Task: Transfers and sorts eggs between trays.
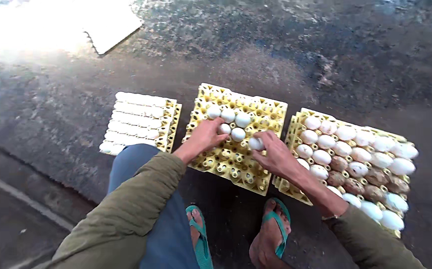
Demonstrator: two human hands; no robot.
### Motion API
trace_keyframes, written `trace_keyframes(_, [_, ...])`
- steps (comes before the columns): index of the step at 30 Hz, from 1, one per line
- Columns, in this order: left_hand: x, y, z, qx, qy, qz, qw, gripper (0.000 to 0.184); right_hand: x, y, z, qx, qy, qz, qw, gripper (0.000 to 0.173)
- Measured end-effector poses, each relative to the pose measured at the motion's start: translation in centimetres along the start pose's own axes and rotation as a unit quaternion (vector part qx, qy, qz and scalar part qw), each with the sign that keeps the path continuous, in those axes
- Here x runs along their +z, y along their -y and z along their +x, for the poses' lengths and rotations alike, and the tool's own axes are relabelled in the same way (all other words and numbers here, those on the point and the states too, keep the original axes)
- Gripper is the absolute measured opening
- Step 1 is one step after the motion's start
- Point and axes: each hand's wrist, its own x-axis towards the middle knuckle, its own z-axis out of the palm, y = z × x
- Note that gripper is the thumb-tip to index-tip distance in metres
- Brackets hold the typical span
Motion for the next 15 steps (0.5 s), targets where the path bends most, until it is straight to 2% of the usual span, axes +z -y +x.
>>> trace_keyframes(3, [-0.1, -0.2, -0.5, 0.000, 0.007, -0.001, 1.000, 0.048, 0.9, 0.2, 1.0, -0.012, -0.022, -0.058, 0.998, 0.046])
trace_keyframes(9, [-0.9, -0.5, -1.2, 0.016, 0.029, -0.003, 0.999, 0.046, 2.1, -1.2, 1.7, -0.101, -0.074, -0.102, 0.987, 0.036])
trace_keyframes(15, [-4.0, -1.8, -3.2, 0.037, -0.013, -0.025, 0.999, 0.038, 2.2, -2.7, 1.3, -0.152, -0.113, -0.119, 0.975, 0.038])
